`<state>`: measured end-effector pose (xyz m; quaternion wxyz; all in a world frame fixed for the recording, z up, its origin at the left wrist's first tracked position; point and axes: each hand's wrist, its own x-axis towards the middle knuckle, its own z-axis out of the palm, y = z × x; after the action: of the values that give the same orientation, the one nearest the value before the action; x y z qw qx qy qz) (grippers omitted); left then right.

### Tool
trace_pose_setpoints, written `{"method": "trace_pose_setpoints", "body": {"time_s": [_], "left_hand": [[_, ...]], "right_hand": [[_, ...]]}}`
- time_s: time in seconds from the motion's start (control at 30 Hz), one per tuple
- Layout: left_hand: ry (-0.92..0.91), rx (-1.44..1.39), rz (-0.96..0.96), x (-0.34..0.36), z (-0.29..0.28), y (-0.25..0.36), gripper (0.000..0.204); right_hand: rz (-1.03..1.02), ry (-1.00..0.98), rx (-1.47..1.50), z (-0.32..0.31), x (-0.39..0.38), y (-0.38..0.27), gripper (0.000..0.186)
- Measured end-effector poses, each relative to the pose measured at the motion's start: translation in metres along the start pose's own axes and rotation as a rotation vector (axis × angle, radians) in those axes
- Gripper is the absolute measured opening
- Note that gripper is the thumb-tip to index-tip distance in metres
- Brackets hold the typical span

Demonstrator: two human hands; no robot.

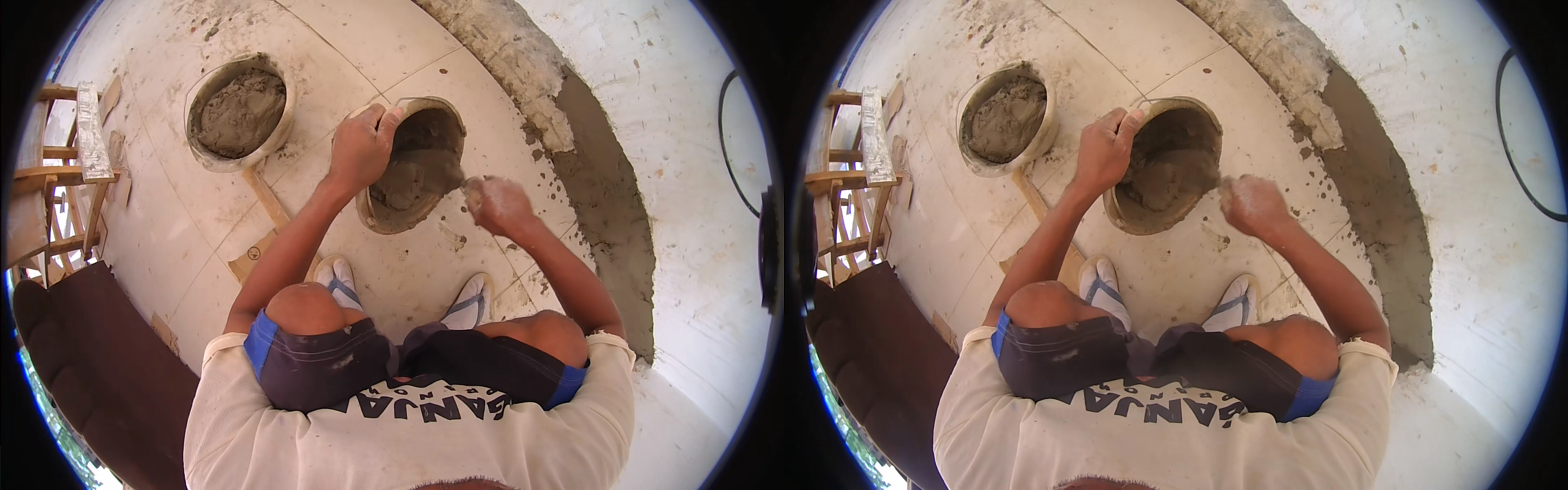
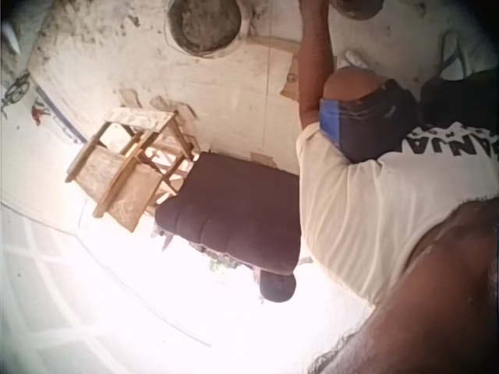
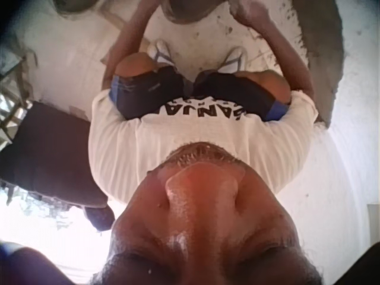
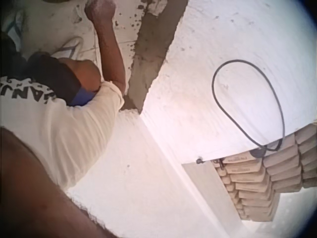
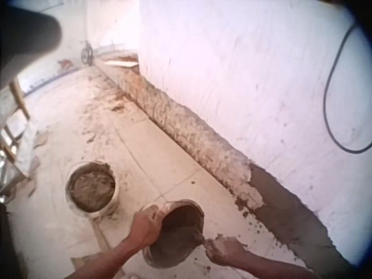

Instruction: The person applies wet mortar from a bucket to the base of a wall using a trowel.

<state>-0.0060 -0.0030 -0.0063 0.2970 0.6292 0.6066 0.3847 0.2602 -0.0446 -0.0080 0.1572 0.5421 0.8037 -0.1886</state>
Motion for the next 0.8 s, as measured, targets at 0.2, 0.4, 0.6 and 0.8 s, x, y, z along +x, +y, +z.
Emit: {"method": "trace_pose_setpoints", "body": {"time_s": [0.2,0.4,0.6,0.8], "left_hand": [[-0.002,0.052,0.004,0.001,0.013,0.011,0.045],[0.072,0.111,-0.007,0.012,-0.003,-0.018,0.042],[0.096,0.036,-0.121,0.017,-0.03,-0.054,0.044],[0.124,0.004,-0.207,0.015,-0.046,-0.059,0.048]], "right_hand": [[-0.097,-0.038,0.444,0.029,-0.002,-0.018,0.04],[-0.111,-0.064,0.681,0.009,-0.023,-0.011,0.041],[-0.215,0.019,0.703,-0.011,-0.052,0.015,0.046],[0.052,-0.485,1.277,-0.019,-0.067,0.114,0.036]]}}
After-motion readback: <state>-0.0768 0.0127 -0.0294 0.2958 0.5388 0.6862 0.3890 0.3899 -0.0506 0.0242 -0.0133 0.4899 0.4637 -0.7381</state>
